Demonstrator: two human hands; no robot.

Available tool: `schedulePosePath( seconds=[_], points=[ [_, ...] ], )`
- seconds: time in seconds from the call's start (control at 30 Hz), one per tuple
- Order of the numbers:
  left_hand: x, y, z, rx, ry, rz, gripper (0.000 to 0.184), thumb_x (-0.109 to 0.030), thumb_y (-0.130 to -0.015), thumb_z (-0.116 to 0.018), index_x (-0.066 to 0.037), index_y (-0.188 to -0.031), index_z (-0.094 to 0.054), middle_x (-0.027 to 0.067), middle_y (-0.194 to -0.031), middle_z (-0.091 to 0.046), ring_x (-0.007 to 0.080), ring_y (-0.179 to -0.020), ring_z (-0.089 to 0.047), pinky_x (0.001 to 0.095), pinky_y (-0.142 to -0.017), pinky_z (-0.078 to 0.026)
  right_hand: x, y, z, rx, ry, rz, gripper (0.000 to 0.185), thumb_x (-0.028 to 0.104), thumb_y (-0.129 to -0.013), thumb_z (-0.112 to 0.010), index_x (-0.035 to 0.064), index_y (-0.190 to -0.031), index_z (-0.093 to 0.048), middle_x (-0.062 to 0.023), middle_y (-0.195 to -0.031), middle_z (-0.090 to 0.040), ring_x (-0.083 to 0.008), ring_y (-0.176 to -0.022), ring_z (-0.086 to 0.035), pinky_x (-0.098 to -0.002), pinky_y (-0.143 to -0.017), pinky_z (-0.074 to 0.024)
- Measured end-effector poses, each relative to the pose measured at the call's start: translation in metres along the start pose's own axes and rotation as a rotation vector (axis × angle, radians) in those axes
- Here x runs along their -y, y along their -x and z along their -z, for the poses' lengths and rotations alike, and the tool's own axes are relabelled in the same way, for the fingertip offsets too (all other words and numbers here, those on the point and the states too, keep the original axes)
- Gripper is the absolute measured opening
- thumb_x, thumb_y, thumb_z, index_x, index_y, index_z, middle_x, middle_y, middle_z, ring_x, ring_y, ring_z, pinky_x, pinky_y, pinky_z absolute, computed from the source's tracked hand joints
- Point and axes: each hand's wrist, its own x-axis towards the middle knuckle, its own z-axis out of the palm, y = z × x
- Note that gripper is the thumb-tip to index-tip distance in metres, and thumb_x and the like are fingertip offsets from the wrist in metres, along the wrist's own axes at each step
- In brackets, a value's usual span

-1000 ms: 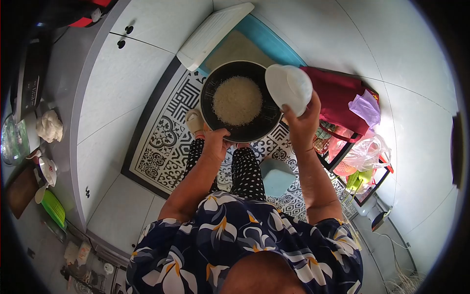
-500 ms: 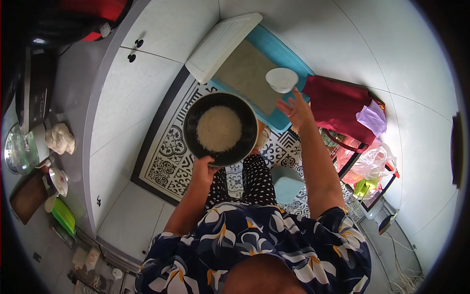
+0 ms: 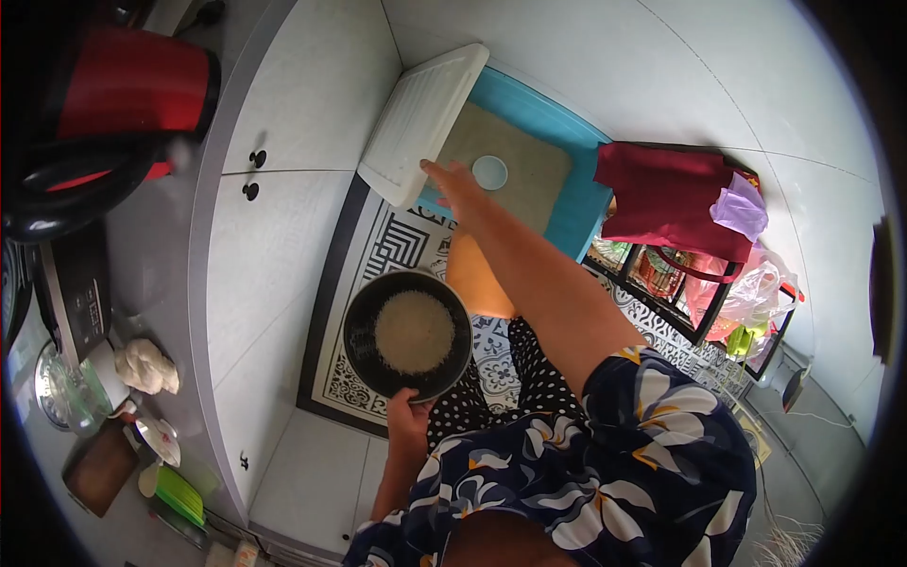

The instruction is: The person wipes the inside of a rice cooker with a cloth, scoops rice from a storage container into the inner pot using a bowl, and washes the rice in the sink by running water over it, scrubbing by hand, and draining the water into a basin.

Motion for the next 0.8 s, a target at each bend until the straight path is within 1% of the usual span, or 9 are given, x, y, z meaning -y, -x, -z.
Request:
schedulePosePath(
  seconds=[0.1,0.2,0.23,0.27,0.33,0.37,0.4,0.47,0.8],
  points=[
    [-0.007,-0.004,0.011,-0.001,0.035,0.046,0.038,0.004,-0.072,-0.047,0.007,-0.109,-0.047,0.0174,-0.107,-0.055,0.0315,-0.097,-0.058,0.0454,-0.084,-0.049,-0.003,-0.016,-0.018,0.112,0.071,0.051,0.062,0.039,-0.073,-0.069,0.0029,-0.119,-0.046,-0.0152,-0.104,-0.053,-0.0256,-0.087,-0.056,-0.0389,-0.069,-0.0507],
    [-0.001,-0.014,0.028,-0.041,0.126,-0.052,0.034,0.004,-0.072,-0.048,0.007,-0.106,-0.050,0.0175,-0.106,-0.056,0.0315,-0.095,-0.059,0.0454,-0.083,-0.050,-0.036,-0.066,-0.020,-0.011,-0.044,0.074,0.043,0.033,-0.073,-0.069,0.0037,-0.101,-0.056,-0.0095,-0.079,-0.057,-0.0214,-0.063,-0.056,-0.0340,-0.056,-0.0485],
    [0.001,-0.015,0.030,-0.041,0.115,-0.014,0.033,0.004,-0.072,-0.048,0.006,-0.105,-0.051,0.0174,-0.105,-0.057,0.0318,-0.092,-0.060,0.0463,-0.081,-0.051,-0.045,-0.097,-0.010,0.231,0.018,0.059,0.033,0.027,-0.075,-0.067,0.0038,-0.097,-0.058,-0.0074,-0.073,-0.056,-0.0193,-0.064,-0.056,-0.0322,-0.055,-0.0478],
    [0.000,-0.016,0.029,-0.040,0.107,0.027,0.032,0.003,-0.072,-0.049,0.006,-0.104,-0.052,0.0173,-0.105,-0.057,0.0322,-0.090,-0.061,0.0472,-0.079,-0.052,-0.042,-0.104,-0.005,0.240,0.024,0.039,0.027,0.022,-0.078,-0.065,0.0034,-0.097,-0.059,-0.0064,-0.070,-0.056,-0.0178,-0.063,-0.056,-0.0312,-0.057,-0.0483],
    [-0.002,-0.017,0.024,-0.146,0.195,-0.048,0.034,0.004,-0.072,-0.049,0.007,-0.106,-0.050,0.0172,-0.103,-0.058,0.0339,-0.085,-0.062,0.0457,-0.070,-0.054,-0.009,-0.061,-0.004,0.225,-0.138,-0.040,0.036,0.018,-0.081,-0.061,0.0063,-0.114,-0.053,-0.0113,-0.098,-0.058,-0.0234,-0.083,-0.058,-0.0348,-0.064,-0.0492],
    [-0.005,-0.016,0.021,-0.184,0.143,-0.022,0.035,0.004,-0.072,-0.049,0.007,-0.106,-0.050,0.0170,-0.101,-0.058,0.0337,-0.085,-0.062,0.0459,-0.071,-0.054,-0.012,-0.066,0.000,0.226,-0.204,-0.023,0.044,0.016,-0.081,-0.060,0.0079,-0.122,-0.046,-0.0118,-0.115,-0.051,-0.0277,-0.094,-0.055,-0.0374,-0.066,-0.0492],
    [-0.006,-0.013,0.019,-0.214,0.079,0.026,0.035,0.005,-0.071,-0.050,0.007,-0.106,-0.051,0.0168,-0.099,-0.058,0.0335,-0.085,-0.062,0.0460,-0.072,-0.054,-0.008,-0.063,0.004,0.245,-0.168,-0.034,0.048,0.018,-0.083,-0.060,0.0067,-0.126,-0.041,-0.0140,-0.120,-0.043,-0.0320,-0.103,-0.049,-0.0396,-0.078,-0.0462],
    [-0.008,-0.010,0.023,-0.156,0.162,-0.016,0.033,0.006,-0.072,-0.050,0.007,-0.105,-0.051,0.0166,-0.097,-0.058,0.0332,-0.084,-0.062,0.0471,-0.072,-0.054,0.000,-0.044,0.005,0.217,-0.139,0.008,0.045,0.015,-0.080,-0.061,0.0042,-0.121,-0.045,-0.0131,-0.114,-0.048,-0.0285,-0.097,-0.053,-0.0356,-0.075,-0.0490],
    [-0.018,0.017,0.004,-0.169,0.124,-0.004,0.031,0.005,-0.073,-0.052,0.007,-0.104,-0.053,0.0138,-0.092,-0.060,0.0300,-0.079,-0.063,0.0446,-0.065,-0.056,0.014,0.025,0.056,0.273,-0.274,0.078,0.038,0.009,-0.079,-0.059,-0.0010,-0.114,-0.050,-0.0108,-0.109,-0.053,-0.0238,-0.099,-0.054,-0.0365,-0.083,-0.0485]
  ],
)
